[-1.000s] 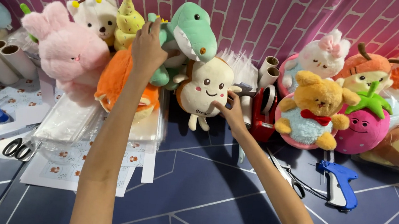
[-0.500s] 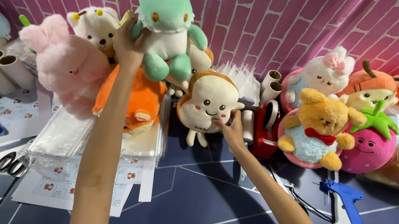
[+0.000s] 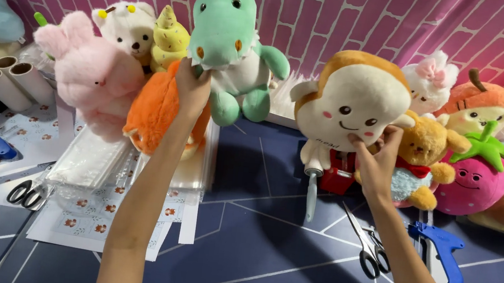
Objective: Cleaning a bread-shaped plush toy using a lint roller.
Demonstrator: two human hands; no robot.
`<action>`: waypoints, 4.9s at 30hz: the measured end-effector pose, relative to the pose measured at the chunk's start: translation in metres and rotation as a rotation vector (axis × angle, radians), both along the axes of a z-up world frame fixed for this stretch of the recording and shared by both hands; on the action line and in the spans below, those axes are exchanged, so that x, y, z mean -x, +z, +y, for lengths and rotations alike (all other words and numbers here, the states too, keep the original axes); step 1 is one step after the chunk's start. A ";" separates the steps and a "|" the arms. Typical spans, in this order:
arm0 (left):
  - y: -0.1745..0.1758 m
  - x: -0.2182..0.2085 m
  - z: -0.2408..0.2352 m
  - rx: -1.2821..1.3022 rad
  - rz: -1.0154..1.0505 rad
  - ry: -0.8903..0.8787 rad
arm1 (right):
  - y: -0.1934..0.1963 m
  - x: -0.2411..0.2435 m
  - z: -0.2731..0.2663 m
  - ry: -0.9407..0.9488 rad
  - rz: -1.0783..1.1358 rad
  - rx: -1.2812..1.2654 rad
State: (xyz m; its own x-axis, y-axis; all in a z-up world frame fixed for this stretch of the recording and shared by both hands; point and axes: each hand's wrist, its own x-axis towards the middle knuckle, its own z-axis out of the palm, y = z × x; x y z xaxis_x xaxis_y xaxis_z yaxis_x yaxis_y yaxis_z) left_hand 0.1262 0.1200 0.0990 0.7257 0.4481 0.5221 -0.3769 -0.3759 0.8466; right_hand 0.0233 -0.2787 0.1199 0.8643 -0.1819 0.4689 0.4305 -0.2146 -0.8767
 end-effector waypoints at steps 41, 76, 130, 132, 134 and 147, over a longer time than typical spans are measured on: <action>-0.194 -0.027 -0.053 -0.215 0.095 0.161 | -0.046 -0.021 0.011 0.072 0.229 0.079; -0.041 0.099 -0.054 -0.879 -0.339 0.124 | -0.056 -0.037 0.020 0.033 0.267 0.183; -0.074 0.266 -0.124 0.271 0.518 -0.472 | -0.081 0.093 -0.011 0.283 0.707 0.175; -0.074 0.267 -0.124 0.260 0.521 -0.461 | -0.067 0.112 -0.023 0.395 0.736 0.017; -0.067 0.270 -0.125 0.254 0.521 -0.465 | -0.057 0.131 -0.037 0.443 0.735 -0.036; -0.056 0.257 -0.145 0.229 0.531 -0.493 | -0.118 0.140 -0.051 0.088 0.233 0.585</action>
